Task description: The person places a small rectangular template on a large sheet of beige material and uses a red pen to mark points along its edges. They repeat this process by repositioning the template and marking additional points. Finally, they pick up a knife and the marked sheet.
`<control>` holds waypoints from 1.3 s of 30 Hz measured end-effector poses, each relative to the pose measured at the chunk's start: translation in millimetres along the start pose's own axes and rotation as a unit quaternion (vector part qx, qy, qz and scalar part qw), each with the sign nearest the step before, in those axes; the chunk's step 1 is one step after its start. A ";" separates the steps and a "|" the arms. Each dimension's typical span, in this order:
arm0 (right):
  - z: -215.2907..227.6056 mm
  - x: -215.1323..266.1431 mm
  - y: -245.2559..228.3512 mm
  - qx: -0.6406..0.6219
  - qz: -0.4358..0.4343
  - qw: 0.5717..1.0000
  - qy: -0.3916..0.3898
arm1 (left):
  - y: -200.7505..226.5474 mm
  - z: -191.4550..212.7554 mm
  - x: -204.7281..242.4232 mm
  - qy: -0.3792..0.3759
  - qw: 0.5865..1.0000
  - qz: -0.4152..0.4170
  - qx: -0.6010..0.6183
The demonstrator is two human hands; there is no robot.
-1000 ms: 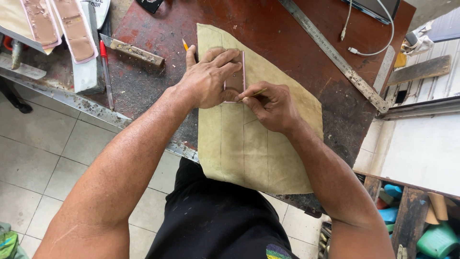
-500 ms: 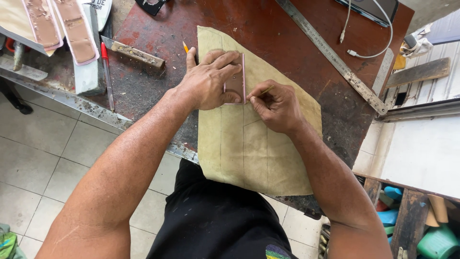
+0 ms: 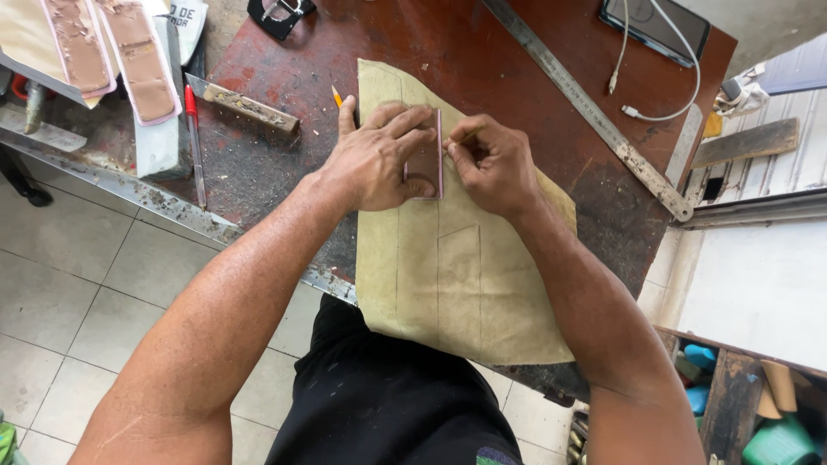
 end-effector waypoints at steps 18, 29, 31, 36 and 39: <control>-23.6 -44.8 31.2 -0.021 -0.041 0.997 0.058 | 29.9 10.6 8.1 -0.022 0.994 0.007 -0.108; -39.1 -61.8 20.3 -0.047 -0.002 0.999 0.003 | 28.9 1.5 8.4 -0.039 0.990 0.014 -0.132; -42.6 -63.4 18.0 -0.053 0.004 0.999 -0.006 | 26.1 -0.6 9.0 -0.041 0.991 0.021 -0.123; -48.9 -56.0 30.4 -0.123 -0.080 0.988 0.040 | 14.5 -4.2 7.5 0.009 0.999 0.013 -0.028; -31.7 -42.0 24.5 -0.194 -0.150 0.968 0.047 | 3.3 -16.3 4.8 0.035 0.999 0.021 0.013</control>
Point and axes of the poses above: each hand's wrist, its own x-axis away from the middle knuckle, its own z-axis out of the back of the hand, y = z × x, the point moved 1 cm from there along -x, towards the middle knuckle, and after that the axes turned 14 degrees about x, right-handed, at the moved point
